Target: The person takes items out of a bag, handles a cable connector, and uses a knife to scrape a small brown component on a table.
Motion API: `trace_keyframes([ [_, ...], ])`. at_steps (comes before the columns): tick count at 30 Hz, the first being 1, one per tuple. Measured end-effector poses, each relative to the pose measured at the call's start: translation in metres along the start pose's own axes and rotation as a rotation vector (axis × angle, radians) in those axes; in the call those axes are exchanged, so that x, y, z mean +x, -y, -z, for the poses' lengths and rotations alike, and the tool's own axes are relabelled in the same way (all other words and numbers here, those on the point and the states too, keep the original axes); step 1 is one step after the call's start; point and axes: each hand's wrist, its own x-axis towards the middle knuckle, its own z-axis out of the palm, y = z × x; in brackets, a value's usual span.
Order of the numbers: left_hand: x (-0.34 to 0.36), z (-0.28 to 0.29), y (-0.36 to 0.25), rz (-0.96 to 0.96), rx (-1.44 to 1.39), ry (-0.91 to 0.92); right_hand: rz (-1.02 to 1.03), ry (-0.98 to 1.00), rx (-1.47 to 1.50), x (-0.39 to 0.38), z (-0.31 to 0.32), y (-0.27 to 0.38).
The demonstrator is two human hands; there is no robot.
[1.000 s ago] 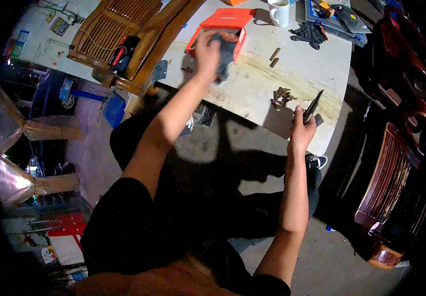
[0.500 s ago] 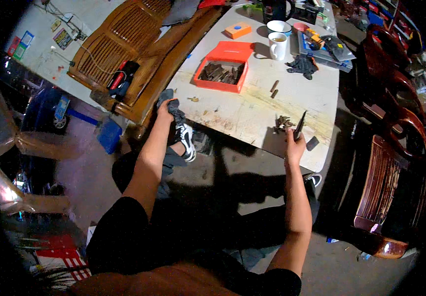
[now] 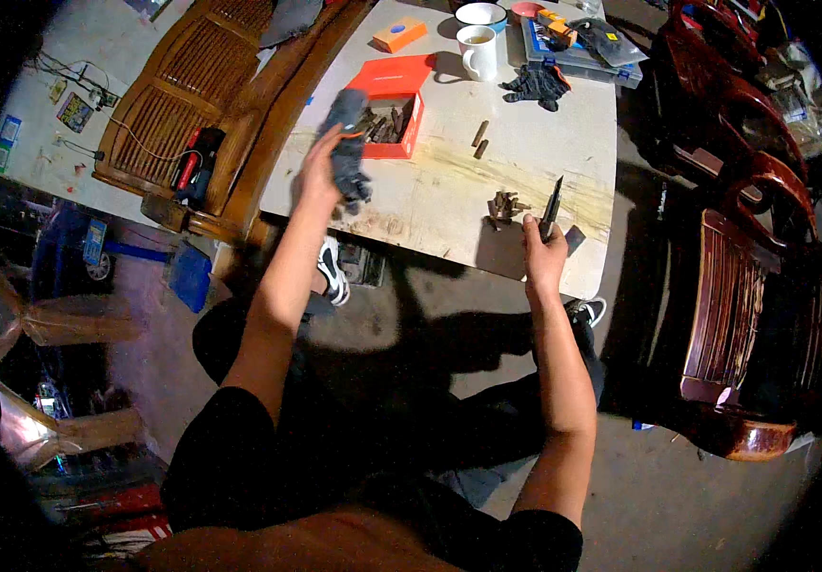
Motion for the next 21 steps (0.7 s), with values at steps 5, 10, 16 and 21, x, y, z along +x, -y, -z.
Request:
trace_keyframes([
  [5,-0.007,-0.108,0.046,0.019,0.056,0.177,0.008,0.003,0.003,-0.001,0.001,0.0],
  [10,-0.011,-0.119,0.061,0.205,0.033,0.096,-0.009,-0.004,0.008,0.0,0.005,-0.008],
  [16,-0.016,-0.016,-0.019,0.003,0.294,0.083,0.03,0.003,0.031,0.002,0.016,-0.006],
  [21,0.054,0.115,-0.054,-0.537,1.02,-0.346,-0.018,-0.023,0.028,0.005,0.015,-0.004],
])
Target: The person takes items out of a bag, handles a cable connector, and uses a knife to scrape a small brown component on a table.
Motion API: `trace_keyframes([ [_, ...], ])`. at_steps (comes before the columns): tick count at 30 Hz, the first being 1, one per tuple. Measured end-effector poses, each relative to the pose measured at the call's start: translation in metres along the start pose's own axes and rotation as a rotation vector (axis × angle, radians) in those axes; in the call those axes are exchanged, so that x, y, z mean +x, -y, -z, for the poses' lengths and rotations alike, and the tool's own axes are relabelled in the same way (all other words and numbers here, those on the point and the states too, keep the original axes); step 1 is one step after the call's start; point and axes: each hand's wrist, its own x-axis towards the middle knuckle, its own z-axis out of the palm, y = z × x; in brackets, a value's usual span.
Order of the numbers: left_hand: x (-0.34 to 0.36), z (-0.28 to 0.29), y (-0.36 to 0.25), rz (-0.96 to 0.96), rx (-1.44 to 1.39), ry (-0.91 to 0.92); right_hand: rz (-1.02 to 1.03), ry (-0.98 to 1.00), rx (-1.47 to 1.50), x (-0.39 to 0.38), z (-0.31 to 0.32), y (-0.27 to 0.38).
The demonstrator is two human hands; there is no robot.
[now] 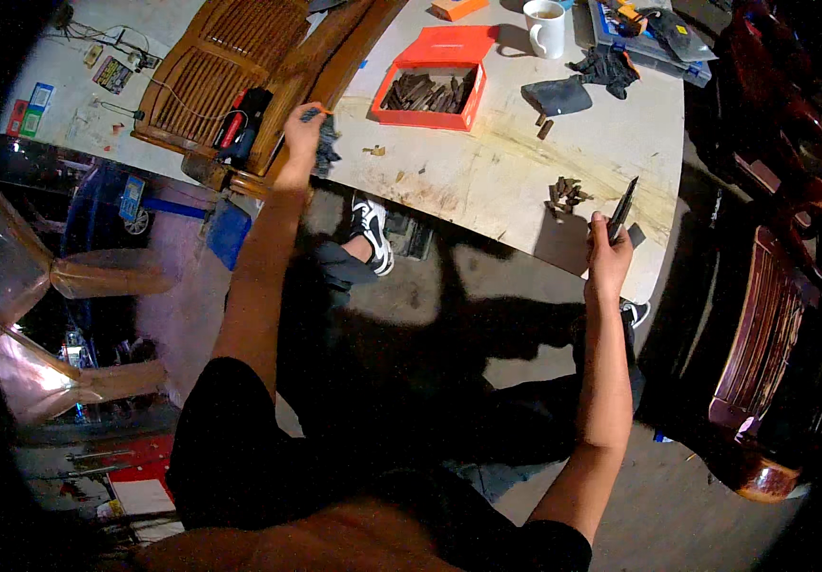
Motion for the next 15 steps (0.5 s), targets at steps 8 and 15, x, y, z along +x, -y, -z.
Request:
trace_keyframes([
  [8,0.056,0.003,0.127,0.022,0.37,-0.023,-0.031,0.011,-0.038,0.003,-0.022,0.002],
  [15,0.033,-0.02,0.155,-0.187,0.29,0.052,-0.095,0.011,0.0,0.005,-0.026,0.002],
])
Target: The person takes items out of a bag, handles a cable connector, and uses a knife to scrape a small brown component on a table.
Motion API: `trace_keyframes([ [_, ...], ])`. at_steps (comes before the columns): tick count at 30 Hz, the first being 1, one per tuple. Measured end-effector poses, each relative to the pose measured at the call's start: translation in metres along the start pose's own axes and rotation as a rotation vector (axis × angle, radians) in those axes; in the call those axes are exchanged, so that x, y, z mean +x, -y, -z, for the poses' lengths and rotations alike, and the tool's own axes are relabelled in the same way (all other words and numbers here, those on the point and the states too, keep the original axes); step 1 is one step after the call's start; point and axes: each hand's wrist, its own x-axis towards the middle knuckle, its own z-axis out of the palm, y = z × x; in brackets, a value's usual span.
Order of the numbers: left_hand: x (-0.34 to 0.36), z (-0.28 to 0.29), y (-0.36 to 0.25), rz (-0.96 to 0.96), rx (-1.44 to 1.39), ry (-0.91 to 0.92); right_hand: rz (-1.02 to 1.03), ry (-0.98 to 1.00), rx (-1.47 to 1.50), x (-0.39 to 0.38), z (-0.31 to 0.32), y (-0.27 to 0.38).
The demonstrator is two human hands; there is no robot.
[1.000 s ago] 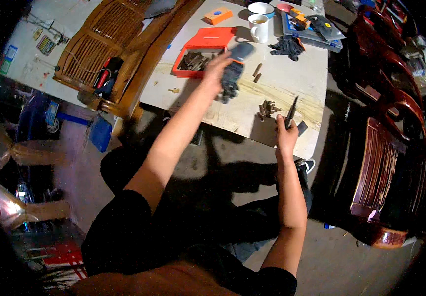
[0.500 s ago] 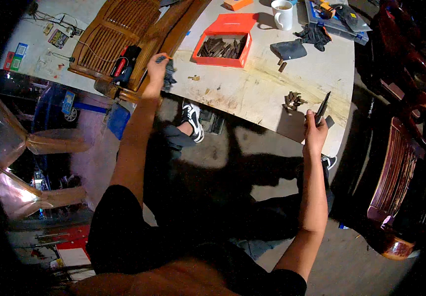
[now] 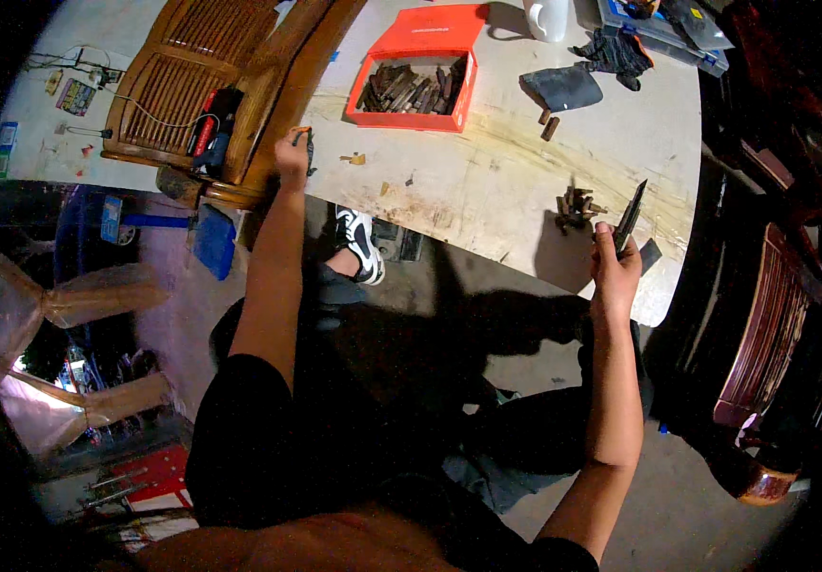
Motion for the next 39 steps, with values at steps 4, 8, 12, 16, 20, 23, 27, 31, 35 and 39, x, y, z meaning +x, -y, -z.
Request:
trace_keyframes([
  [4,-0.002,0.0,-0.005,-0.272,-0.094,0.015,0.011,0.028,-0.054,-0.009,-0.003,0.01],
  [8,-0.026,0.0,-0.032,-0.254,-0.069,0.094,-0.026,0.054,-0.066,-0.012,-0.001,0.002],
  [12,-0.063,-0.004,-0.075,-0.185,-0.151,0.14,-0.023,0.053,-0.088,-0.018,-0.003,0.003],
  [16,-0.103,-0.007,-0.131,-0.166,-0.118,0.182,-0.017,0.064,-0.063,-0.014,0.003,-0.003],
  [20,-0.145,-0.007,-0.183,-0.155,-0.197,0.282,0.039,0.058,-0.019,-0.009,0.005,-0.012],
  [23,-0.171,-0.005,-0.221,-0.2,-0.233,0.336,0.022,0.063,-0.01,-0.01,0.01,-0.008],
  [27,-0.211,0.0,-0.261,-0.156,-0.361,0.398,0.038,0.08,0.007,-0.011,0.015,-0.01],
  [31,-0.246,0.005,-0.29,-0.127,-0.471,0.436,0.048,0.068,0.002,-0.012,0.017,-0.012],
  [35,-0.285,0.004,-0.316,-0.055,-0.62,0.479,0.074,0.049,-0.02,-0.018,0.021,-0.005],
  [39,-0.315,0.01,-0.323,-0.051,-0.574,0.468,0.108,0.04,0.009,-0.014,0.021,-0.009],
])
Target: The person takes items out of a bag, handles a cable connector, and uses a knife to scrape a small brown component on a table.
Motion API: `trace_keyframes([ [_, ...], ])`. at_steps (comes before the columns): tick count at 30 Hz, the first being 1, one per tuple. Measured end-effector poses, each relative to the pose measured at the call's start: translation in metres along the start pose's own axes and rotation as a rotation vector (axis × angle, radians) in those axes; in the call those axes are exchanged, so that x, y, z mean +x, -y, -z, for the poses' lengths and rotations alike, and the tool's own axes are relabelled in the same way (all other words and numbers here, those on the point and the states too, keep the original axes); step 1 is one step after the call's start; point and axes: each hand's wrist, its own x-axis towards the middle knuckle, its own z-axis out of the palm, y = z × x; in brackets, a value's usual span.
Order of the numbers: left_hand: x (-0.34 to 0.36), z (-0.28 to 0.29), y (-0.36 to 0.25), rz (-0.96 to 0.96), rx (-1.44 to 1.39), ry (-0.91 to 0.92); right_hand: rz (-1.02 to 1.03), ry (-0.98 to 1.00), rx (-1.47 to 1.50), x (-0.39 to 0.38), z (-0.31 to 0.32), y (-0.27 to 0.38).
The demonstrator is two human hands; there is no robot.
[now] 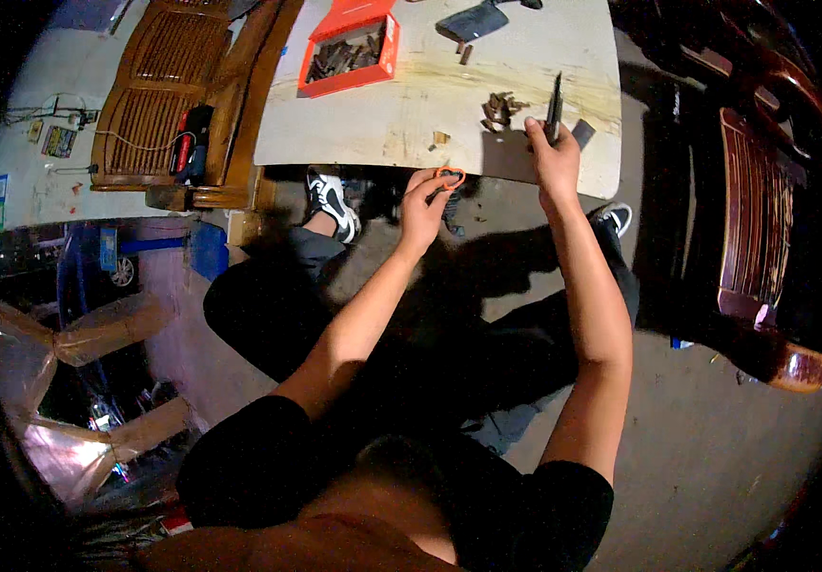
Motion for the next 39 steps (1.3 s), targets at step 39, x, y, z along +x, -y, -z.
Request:
trace_keyframes([
  [39,0.166,0.08,0.092,-0.258,0.378,-0.122,-0.04,-0.026,-0.03,0.012,-0.004,0.001],
])
